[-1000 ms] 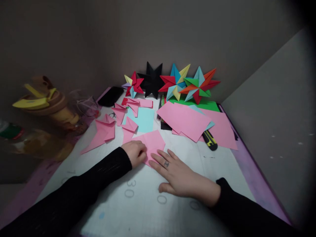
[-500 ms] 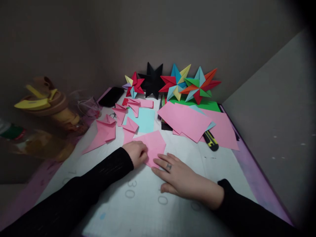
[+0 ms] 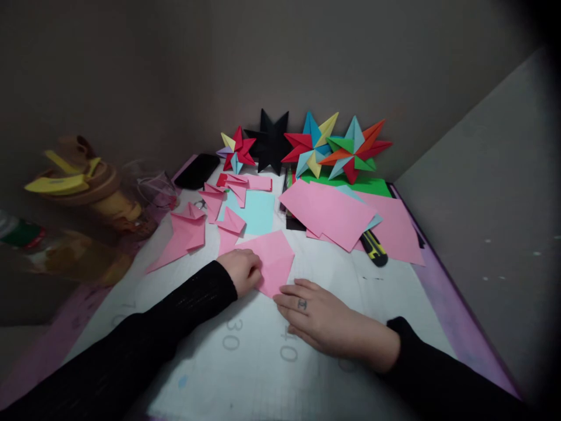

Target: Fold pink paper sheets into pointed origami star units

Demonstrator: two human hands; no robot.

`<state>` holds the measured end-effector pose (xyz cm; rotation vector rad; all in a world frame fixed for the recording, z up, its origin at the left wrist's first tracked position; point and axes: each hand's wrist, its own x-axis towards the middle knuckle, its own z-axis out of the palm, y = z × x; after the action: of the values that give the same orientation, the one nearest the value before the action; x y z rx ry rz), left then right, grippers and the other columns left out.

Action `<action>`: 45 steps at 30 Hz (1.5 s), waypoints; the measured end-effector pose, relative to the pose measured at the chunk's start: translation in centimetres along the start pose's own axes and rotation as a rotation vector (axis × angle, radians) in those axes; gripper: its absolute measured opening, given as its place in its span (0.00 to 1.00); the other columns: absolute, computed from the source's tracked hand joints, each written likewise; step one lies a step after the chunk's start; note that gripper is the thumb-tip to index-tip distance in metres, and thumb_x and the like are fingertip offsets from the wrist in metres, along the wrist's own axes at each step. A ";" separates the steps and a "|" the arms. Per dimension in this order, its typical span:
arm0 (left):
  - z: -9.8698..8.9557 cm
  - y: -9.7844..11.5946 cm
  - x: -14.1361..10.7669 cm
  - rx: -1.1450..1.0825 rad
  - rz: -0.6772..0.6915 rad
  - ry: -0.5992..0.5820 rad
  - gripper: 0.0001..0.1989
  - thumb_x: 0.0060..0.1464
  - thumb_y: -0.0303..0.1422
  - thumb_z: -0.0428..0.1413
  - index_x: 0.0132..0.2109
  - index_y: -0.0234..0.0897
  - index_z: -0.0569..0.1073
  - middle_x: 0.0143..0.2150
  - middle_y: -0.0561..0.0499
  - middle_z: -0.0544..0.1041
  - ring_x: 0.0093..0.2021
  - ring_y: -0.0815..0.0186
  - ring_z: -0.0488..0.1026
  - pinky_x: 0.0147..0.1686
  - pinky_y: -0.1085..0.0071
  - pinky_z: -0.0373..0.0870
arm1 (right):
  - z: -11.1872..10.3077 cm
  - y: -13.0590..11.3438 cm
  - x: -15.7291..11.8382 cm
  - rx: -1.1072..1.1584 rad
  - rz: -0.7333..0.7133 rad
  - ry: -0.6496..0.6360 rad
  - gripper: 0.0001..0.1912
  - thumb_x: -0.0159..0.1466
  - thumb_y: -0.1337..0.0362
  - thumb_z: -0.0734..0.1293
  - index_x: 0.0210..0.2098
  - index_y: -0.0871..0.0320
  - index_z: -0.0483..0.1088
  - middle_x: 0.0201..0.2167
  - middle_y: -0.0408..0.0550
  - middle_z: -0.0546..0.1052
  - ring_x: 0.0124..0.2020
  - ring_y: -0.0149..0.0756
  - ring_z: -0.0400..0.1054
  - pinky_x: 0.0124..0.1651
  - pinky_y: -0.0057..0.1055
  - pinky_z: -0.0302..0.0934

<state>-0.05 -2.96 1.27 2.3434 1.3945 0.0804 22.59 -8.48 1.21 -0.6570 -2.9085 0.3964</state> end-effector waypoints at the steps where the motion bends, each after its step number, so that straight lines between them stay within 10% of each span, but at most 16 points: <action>1: -0.1 0.0 0.0 0.000 -0.001 0.000 0.07 0.50 0.29 0.50 0.29 0.37 0.72 0.30 0.49 0.73 0.34 0.62 0.71 0.36 0.68 0.65 | -0.1 -0.1 0.0 -0.015 -0.006 -0.012 0.17 0.67 0.63 0.59 0.53 0.61 0.66 0.52 0.54 0.72 0.54 0.43 0.62 0.60 0.44 0.50; 8: -0.8 2.3 -3.3 0.089 0.118 0.266 0.15 0.60 0.36 0.45 0.43 0.35 0.74 0.41 0.42 0.75 0.40 0.56 0.70 0.41 0.60 0.65 | -0.6 -0.3 0.2 -0.045 -0.035 -0.084 0.24 0.64 0.56 0.64 0.56 0.62 0.62 0.54 0.57 0.69 0.55 0.47 0.60 0.59 0.45 0.51; 12: 2.4 4.3 -6.9 0.166 0.339 0.201 0.28 0.57 0.49 0.49 0.58 0.37 0.65 0.57 0.41 0.71 0.57 0.50 0.64 0.55 0.53 0.58 | -0.4 -0.3 0.2 -0.019 -0.022 -0.068 0.21 0.62 0.54 0.65 0.51 0.60 0.67 0.50 0.54 0.72 0.55 0.47 0.59 0.59 0.44 0.50; 17: 5.7 3.6 -8.1 0.260 0.256 0.031 0.46 0.49 0.60 0.48 0.65 0.30 0.54 0.64 0.37 0.61 0.64 0.52 0.56 0.62 0.57 0.47 | -0.3 -0.4 0.1 -0.023 -0.023 -0.060 0.26 0.63 0.53 0.64 0.54 0.64 0.64 0.52 0.57 0.70 0.56 0.49 0.58 0.59 0.45 0.51; 26: 3.8 0.3 -9.0 0.479 -0.059 0.142 0.30 0.56 0.42 0.51 0.61 0.28 0.63 0.60 0.37 0.68 0.60 0.49 0.63 0.57 0.50 0.56 | -0.6 -0.4 0.0 0.031 0.001 -0.050 0.21 0.66 0.55 0.61 0.54 0.61 0.64 0.53 0.55 0.70 0.57 0.48 0.58 0.58 0.44 0.52; 33: 2.0 3.3 -7.6 0.391 0.238 0.260 0.13 0.61 0.33 0.49 0.48 0.35 0.73 0.45 0.43 0.78 0.42 0.57 0.74 0.39 0.61 0.69 | 0.5 0.0 -0.2 0.115 0.020 0.088 0.17 0.65 0.61 0.62 0.52 0.60 0.67 0.52 0.50 0.73 0.55 0.44 0.60 0.59 0.41 0.54; 45: 5.2 2.6 -7.0 0.315 0.296 0.175 0.22 0.59 0.41 0.52 0.58 0.37 0.67 0.61 0.41 0.67 0.62 0.51 0.61 0.55 0.57 0.64 | 0.6 1.1 -0.3 0.040 0.076 0.238 0.14 0.66 0.65 0.60 0.47 0.64 0.71 0.47 0.56 0.75 0.55 0.43 0.63 0.55 0.40 0.62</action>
<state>-0.03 -11.64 -1.40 2.8552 1.1959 0.1645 23.16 -7.81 0.29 -0.7540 -2.6518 0.3569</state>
